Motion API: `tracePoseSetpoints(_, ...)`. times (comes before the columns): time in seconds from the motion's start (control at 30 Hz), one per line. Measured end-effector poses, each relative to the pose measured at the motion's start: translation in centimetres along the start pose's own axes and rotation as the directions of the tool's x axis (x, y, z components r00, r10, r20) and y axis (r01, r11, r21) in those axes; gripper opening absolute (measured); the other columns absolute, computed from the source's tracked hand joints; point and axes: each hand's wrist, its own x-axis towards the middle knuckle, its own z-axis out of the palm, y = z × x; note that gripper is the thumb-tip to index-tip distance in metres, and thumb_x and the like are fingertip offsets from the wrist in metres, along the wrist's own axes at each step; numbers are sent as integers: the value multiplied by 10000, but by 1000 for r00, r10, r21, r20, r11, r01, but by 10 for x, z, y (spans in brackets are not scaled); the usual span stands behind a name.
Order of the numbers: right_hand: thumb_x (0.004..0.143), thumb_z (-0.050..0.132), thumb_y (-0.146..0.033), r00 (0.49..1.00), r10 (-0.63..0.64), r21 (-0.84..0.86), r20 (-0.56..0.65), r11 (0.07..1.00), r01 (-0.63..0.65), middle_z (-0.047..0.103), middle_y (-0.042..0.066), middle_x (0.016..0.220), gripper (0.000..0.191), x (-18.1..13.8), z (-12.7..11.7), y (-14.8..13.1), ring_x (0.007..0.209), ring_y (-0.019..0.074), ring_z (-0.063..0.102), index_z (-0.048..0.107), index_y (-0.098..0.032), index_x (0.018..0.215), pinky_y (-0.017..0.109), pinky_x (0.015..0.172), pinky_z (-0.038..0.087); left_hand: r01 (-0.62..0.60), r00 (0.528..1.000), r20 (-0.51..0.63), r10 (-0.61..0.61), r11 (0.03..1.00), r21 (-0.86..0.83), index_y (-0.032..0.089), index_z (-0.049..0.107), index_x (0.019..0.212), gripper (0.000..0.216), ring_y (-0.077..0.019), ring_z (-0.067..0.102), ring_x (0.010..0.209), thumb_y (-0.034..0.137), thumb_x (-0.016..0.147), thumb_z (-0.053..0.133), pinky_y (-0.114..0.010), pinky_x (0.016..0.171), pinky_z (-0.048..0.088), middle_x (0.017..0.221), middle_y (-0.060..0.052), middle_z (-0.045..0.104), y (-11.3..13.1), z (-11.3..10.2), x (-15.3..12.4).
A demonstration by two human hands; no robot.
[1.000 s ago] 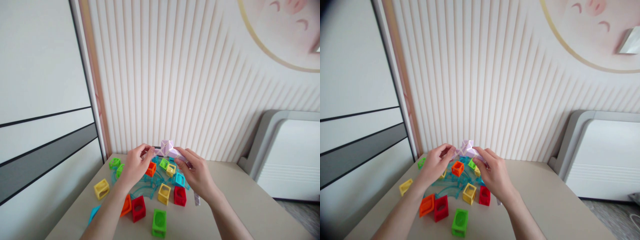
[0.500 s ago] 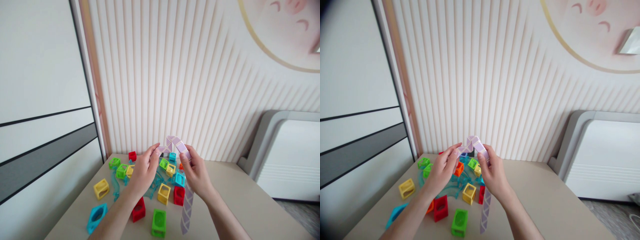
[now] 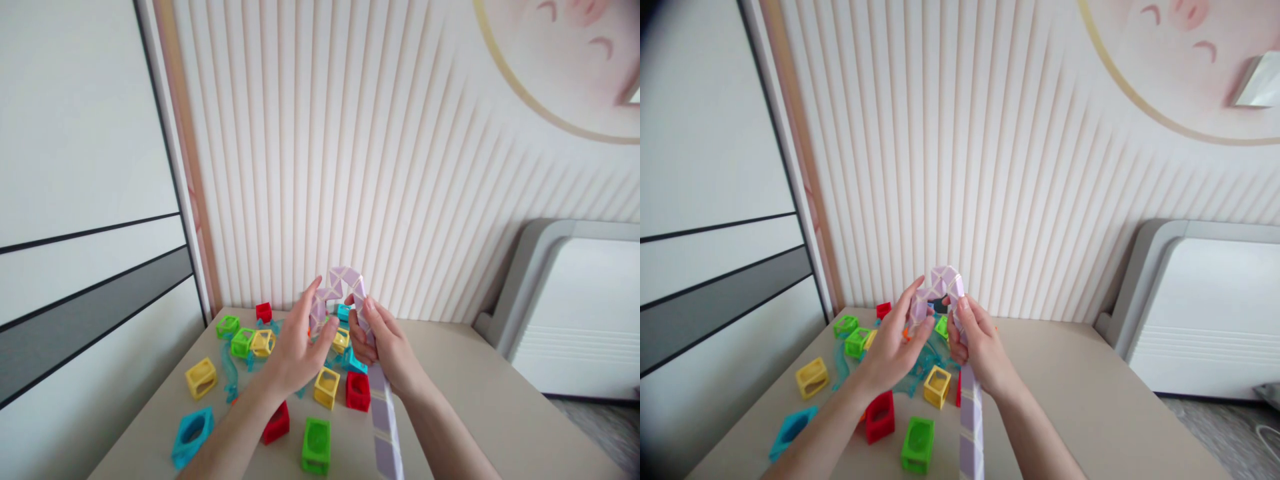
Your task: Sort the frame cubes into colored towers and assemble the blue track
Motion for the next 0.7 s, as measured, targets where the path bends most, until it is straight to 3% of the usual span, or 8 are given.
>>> tracePoseSetpoints(0.1,943,536,-630,979,136,-65,150,990,-127,412,-95,612,426,-1,-6,-5,404,37,251,532,-204,959,182,379,208,103,995,1,-104,981,-166,243,362,1501,624,-255,612,1215,456,957,581,-393,1016,510,1430,-145,550,6,-15,3)
tracePoseSetpoints(0.23,934,546,-646,936,211,-264,283,955,-136,450,-89,611,453,-4,1,-6,409,38,326,528,-194,952,174,381,231,224,970,151,-191,944,-242,220,566,1324,514,-213,669,958,502,901,646,-295,816,545,1158,-86,684,6,-30,7)
tracePoseSetpoints(0.33,938,500,-679,939,197,-335,280,937,-97,479,-78,615,491,-3,3,-4,417,44,369,528,-190,913,174,393,270,251,963,159,-217,938,-240,202,651,1116,387,-178,638,803,503,873,676,-245,698,504,911,-26,681,7,-36,9)
tracePoseSetpoints(0.5,934,451,-717,930,255,-456,266,883,-112,463,-66,605,548,1,-8,1,454,61,385,529,-185,824,184,424,297,221,975,41,-218,951,-215,200,641,999,342,-167,615,756,505,852,687,-229,652,466,834,-1,654,13,-36,11)
tracePoseSetpoints(0.6,941,456,-701,959,160,-551,233,834,-6,411,-66,618,546,4,-11,6,515,78,363,561,-177,829,201,470,299,239,971,33,-237,948,-210,199,630,919,321,-147,575,669,513,859,665,-218,595,436,739,23,612,12,-32,11)
tracePoseSetpoints(0.7,938,475,-686,990,24,-703,141,706,83,482,-35,674,555,7,-13,11,606,107,411,616,-158,844,223,543,337,279,960,86,-266,933,-226,203,613,881,307,-116,510,574,510,882,633,-200,538,399,658,53,532,7,-27,12)
